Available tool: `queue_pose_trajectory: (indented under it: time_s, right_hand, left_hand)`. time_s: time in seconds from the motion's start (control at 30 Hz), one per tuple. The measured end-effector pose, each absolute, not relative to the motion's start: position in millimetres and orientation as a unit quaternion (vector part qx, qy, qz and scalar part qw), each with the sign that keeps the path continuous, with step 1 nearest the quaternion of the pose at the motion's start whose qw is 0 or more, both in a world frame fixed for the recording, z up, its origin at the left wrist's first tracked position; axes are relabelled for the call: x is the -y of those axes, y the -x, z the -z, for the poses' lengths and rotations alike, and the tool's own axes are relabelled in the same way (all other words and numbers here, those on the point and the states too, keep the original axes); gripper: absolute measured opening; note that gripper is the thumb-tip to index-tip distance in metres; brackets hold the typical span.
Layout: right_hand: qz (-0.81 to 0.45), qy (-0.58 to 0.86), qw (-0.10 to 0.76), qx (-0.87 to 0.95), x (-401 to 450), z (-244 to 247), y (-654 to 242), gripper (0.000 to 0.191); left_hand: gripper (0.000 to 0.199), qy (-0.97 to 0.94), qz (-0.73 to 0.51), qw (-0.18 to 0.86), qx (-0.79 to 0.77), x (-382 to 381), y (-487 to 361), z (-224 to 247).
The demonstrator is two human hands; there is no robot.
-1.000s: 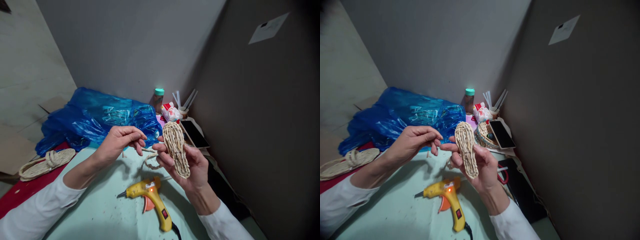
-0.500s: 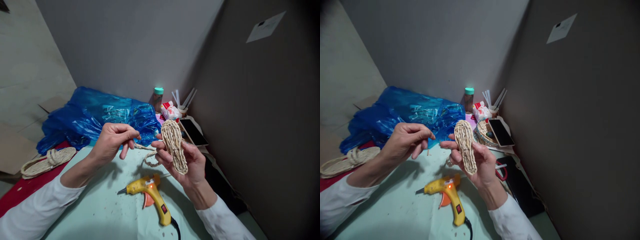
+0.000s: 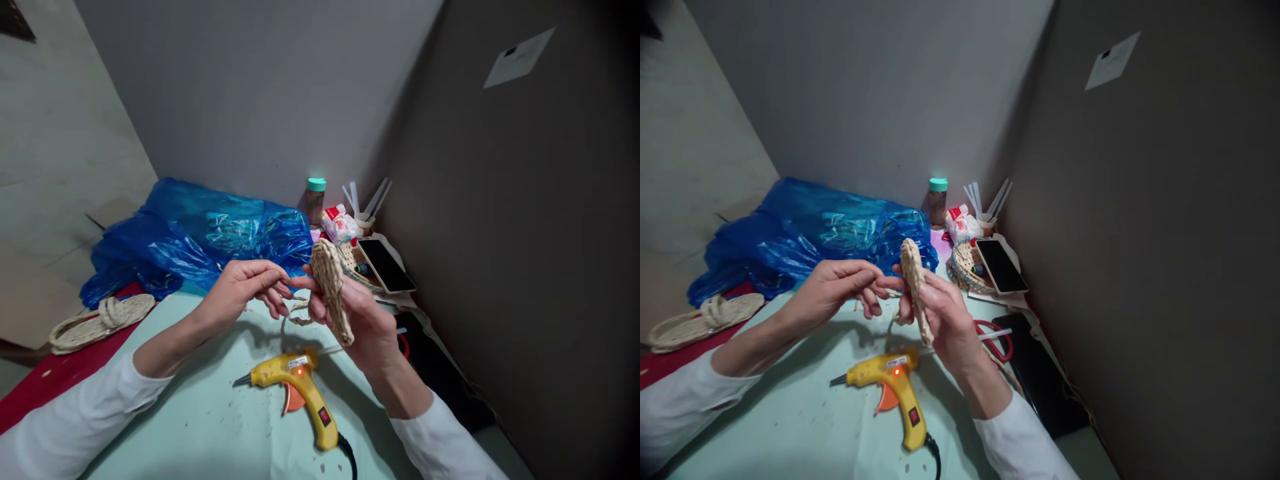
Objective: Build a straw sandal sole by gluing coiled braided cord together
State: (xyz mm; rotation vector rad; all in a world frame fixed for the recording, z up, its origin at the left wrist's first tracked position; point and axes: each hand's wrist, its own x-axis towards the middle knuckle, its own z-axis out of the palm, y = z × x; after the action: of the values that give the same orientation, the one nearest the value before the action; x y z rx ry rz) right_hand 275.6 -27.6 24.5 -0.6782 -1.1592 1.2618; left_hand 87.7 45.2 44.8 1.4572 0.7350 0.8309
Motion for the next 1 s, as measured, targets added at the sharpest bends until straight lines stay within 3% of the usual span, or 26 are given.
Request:
queue_pose_trajectory:
  time_s: [0.23,0.47,0.67,0.87,1.0]
  right_hand:
    - [-0.414,0.371,0.579,0.596,35.3,-27.9,-262.7,0.051]
    - [-0.084,0.391,0.472,0.786,39.0,-33.6,-238.8,0.055]
    - [0.01,0.355,0.403,0.844,35.3,-34.8,-226.7,0.055]
    - [0.054,0.336,0.367,0.866,29.8,-27.9,-226.5,0.053]
    - [0.083,0.325,0.348,0.876,28.4,-22.3,-227.8,0.051]
  left_hand:
    - [0.012,-0.649,-0.363,0.568,-0.352,-33.6,-54.3,-47.5]
    - [0.016,-0.625,-0.376,0.545,-0.414,-23.2,-11.4,-35.3]
    - [0.028,-0.61,-0.404,0.517,-0.445,-15.5,8.5,-23.8]
    - [0.053,-0.612,-0.442,0.471,-0.456,-16.6,10.7,-3.3]
    - [0.036,-0.619,-0.452,0.476,-0.431,-17.0,6.0,1.5]
